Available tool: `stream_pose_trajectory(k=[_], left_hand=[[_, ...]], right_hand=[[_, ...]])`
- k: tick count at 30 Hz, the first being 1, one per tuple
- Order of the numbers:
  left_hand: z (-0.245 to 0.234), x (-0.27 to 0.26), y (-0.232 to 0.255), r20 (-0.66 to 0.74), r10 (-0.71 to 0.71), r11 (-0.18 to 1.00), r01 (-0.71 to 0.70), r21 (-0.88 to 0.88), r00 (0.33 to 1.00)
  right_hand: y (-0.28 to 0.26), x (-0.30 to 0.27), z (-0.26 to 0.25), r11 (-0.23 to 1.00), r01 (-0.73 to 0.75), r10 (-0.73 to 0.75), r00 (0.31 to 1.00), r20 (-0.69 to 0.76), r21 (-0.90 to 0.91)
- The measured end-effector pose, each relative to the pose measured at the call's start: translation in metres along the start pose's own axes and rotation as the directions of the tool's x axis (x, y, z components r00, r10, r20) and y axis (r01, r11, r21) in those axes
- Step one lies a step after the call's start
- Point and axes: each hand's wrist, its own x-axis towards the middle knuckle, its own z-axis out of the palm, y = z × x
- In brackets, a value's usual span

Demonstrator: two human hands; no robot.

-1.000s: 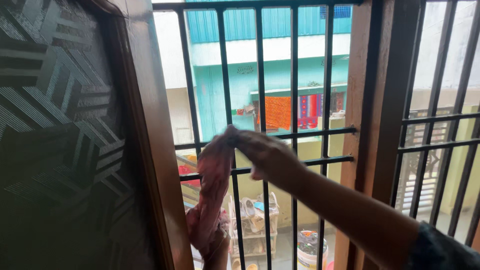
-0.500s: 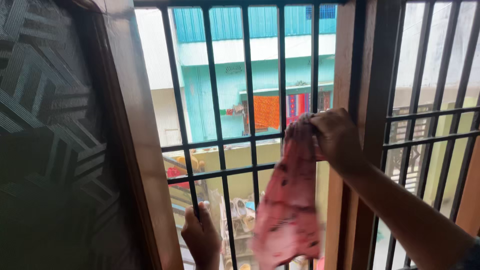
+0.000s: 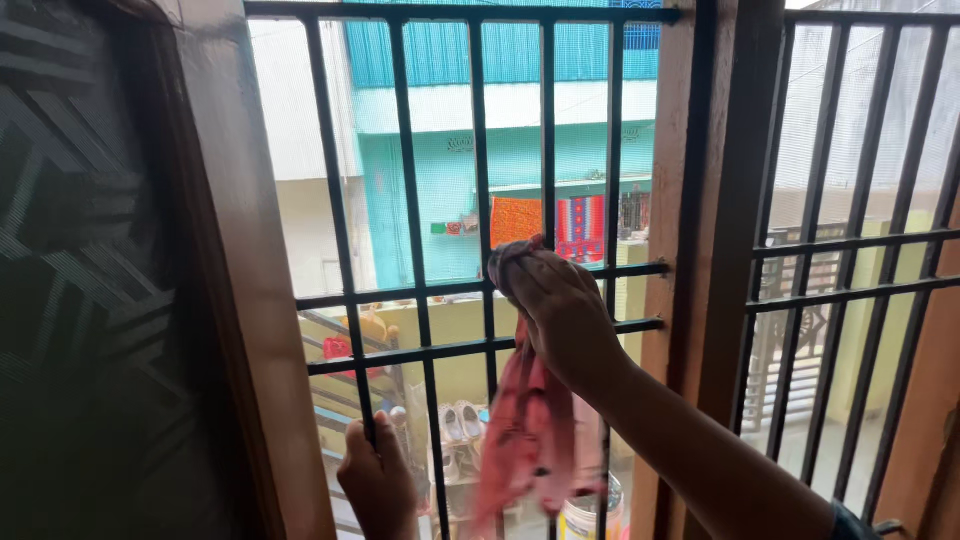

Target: The person wipes metal window bars with a pink cloth, scrubs the joints and corners using a toothbrush dipped in a green bucket of water, and then wipes the bars again.

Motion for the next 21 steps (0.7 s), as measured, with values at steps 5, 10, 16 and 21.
stream_pose_trajectory(k=[5,10,16,21], left_hand=[[0.001,0.000,-0.003,0.048,-0.048,0.999,0.047,0.020,0.998],[0.001,0.000,-0.003,0.064,-0.057,0.998,0.055,0.039,0.996],[-0.001,-0.001,-0.004,0.049,-0.038,0.999,0.036,0.034,0.998],[0.003,-0.003,-0.007,0.028,-0.035,0.996,0.032,0.081,0.999]], right_hand=[[0.030,-0.023,-0.005,0.995,0.095,-0.095,0.995,-0.006,-0.004],[0.051,-0.041,-0.031,0.991,0.013,-0.012,1.000,-0.004,0.135],[0.047,-0.016,-0.064,0.876,-0.296,0.437,0.822,0.365,-0.382],[0.043,-0.012,-0.037,0.940,-0.185,0.254,0.940,0.229,-0.285]])
